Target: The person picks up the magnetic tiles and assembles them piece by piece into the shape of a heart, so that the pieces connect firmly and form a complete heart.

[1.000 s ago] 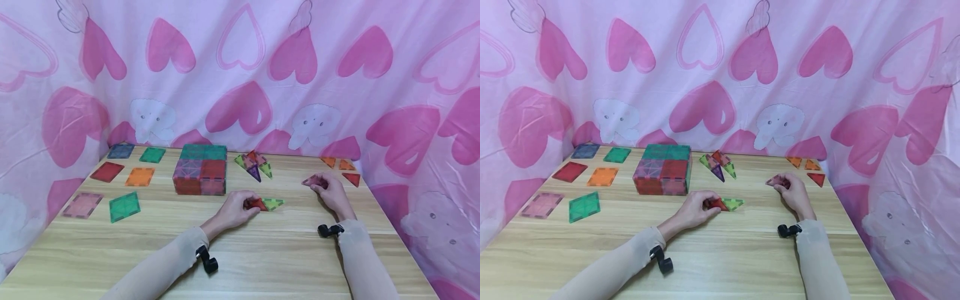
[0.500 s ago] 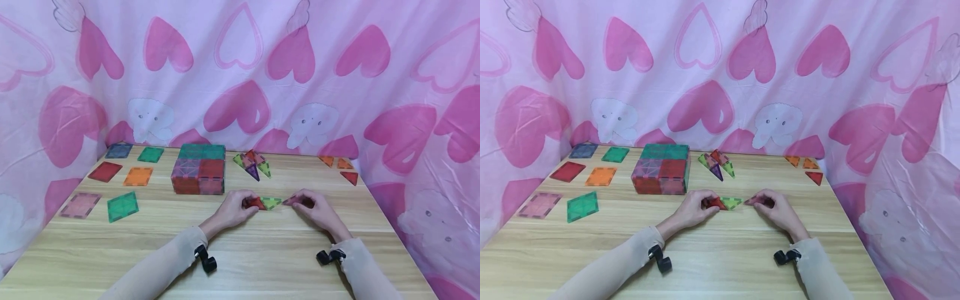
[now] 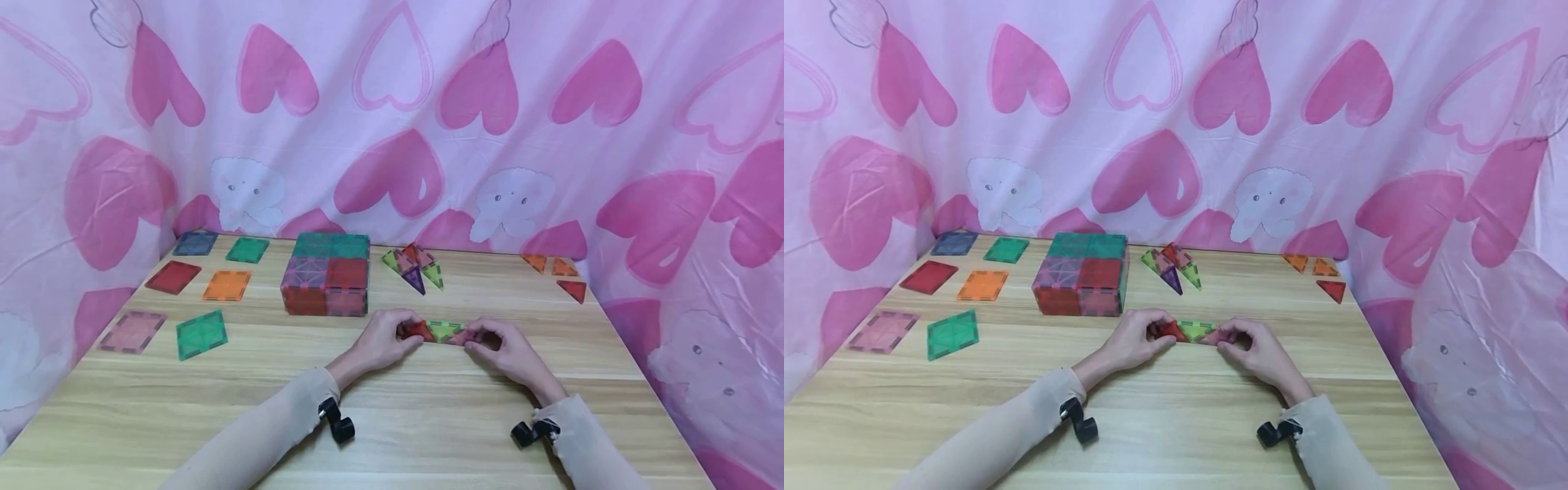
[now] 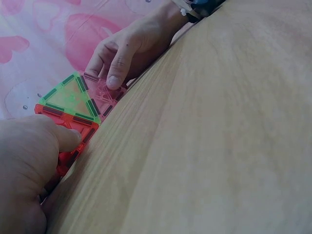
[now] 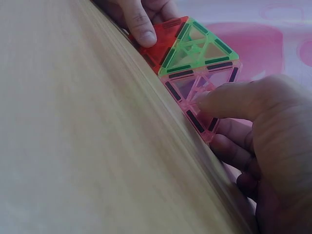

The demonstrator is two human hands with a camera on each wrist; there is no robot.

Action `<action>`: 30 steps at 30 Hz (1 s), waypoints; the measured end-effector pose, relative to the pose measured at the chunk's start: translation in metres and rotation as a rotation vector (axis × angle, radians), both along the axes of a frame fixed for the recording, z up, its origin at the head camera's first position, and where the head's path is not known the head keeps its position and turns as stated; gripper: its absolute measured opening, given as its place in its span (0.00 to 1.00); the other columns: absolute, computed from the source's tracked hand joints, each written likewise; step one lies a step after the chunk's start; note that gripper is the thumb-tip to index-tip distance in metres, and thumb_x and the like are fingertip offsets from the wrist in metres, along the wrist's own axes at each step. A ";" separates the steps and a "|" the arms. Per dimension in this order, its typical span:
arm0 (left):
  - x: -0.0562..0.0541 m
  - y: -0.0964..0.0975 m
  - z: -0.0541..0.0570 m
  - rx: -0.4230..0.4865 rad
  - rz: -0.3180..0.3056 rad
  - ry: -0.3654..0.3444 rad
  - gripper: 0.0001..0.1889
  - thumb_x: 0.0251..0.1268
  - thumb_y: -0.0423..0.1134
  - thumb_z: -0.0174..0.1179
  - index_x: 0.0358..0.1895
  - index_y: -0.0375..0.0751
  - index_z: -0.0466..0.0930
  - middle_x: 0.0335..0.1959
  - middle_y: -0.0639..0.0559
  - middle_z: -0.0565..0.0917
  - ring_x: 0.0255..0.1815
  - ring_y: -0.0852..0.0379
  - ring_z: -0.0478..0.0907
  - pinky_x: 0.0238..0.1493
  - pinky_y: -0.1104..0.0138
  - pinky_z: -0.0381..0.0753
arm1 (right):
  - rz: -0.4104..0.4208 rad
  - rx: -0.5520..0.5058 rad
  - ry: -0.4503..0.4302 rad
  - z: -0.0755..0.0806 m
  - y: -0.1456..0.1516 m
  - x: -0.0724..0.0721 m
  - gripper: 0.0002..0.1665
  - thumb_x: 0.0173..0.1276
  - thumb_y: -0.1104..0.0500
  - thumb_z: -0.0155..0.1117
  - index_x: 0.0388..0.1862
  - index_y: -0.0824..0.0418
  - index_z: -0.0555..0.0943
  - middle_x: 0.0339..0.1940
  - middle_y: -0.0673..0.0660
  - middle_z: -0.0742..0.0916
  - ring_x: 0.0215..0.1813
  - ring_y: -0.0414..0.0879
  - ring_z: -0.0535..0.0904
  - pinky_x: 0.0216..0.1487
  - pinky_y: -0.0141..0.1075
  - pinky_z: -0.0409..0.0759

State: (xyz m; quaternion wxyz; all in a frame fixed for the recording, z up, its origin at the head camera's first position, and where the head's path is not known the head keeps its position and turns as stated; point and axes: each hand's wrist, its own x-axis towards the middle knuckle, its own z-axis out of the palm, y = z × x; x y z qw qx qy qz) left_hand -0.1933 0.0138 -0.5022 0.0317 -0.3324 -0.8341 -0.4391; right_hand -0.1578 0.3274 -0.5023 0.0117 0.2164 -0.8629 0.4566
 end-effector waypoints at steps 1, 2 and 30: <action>0.000 0.000 0.000 0.000 0.000 -0.002 0.11 0.72 0.35 0.77 0.53 0.44 0.92 0.44 0.55 0.92 0.41 0.63 0.85 0.45 0.68 0.86 | -0.002 -0.001 0.004 0.000 0.000 0.000 0.13 0.76 0.62 0.78 0.54 0.48 0.91 0.48 0.46 0.93 0.51 0.44 0.87 0.56 0.32 0.82; 0.000 0.000 0.001 0.000 0.000 -0.003 0.10 0.72 0.35 0.77 0.53 0.44 0.92 0.43 0.55 0.92 0.41 0.64 0.85 0.45 0.68 0.86 | -0.003 0.000 0.008 0.000 0.000 0.000 0.13 0.76 0.62 0.78 0.54 0.48 0.91 0.49 0.46 0.93 0.51 0.44 0.87 0.56 0.32 0.82; -0.001 0.001 -0.001 0.065 -0.036 -0.007 0.06 0.72 0.29 0.74 0.48 0.39 0.92 0.41 0.53 0.92 0.38 0.63 0.86 0.43 0.69 0.88 | -0.298 0.027 0.055 -0.001 0.095 -0.008 0.10 0.80 0.62 0.73 0.56 0.61 0.88 0.48 0.60 0.92 0.44 0.39 0.82 0.45 0.26 0.78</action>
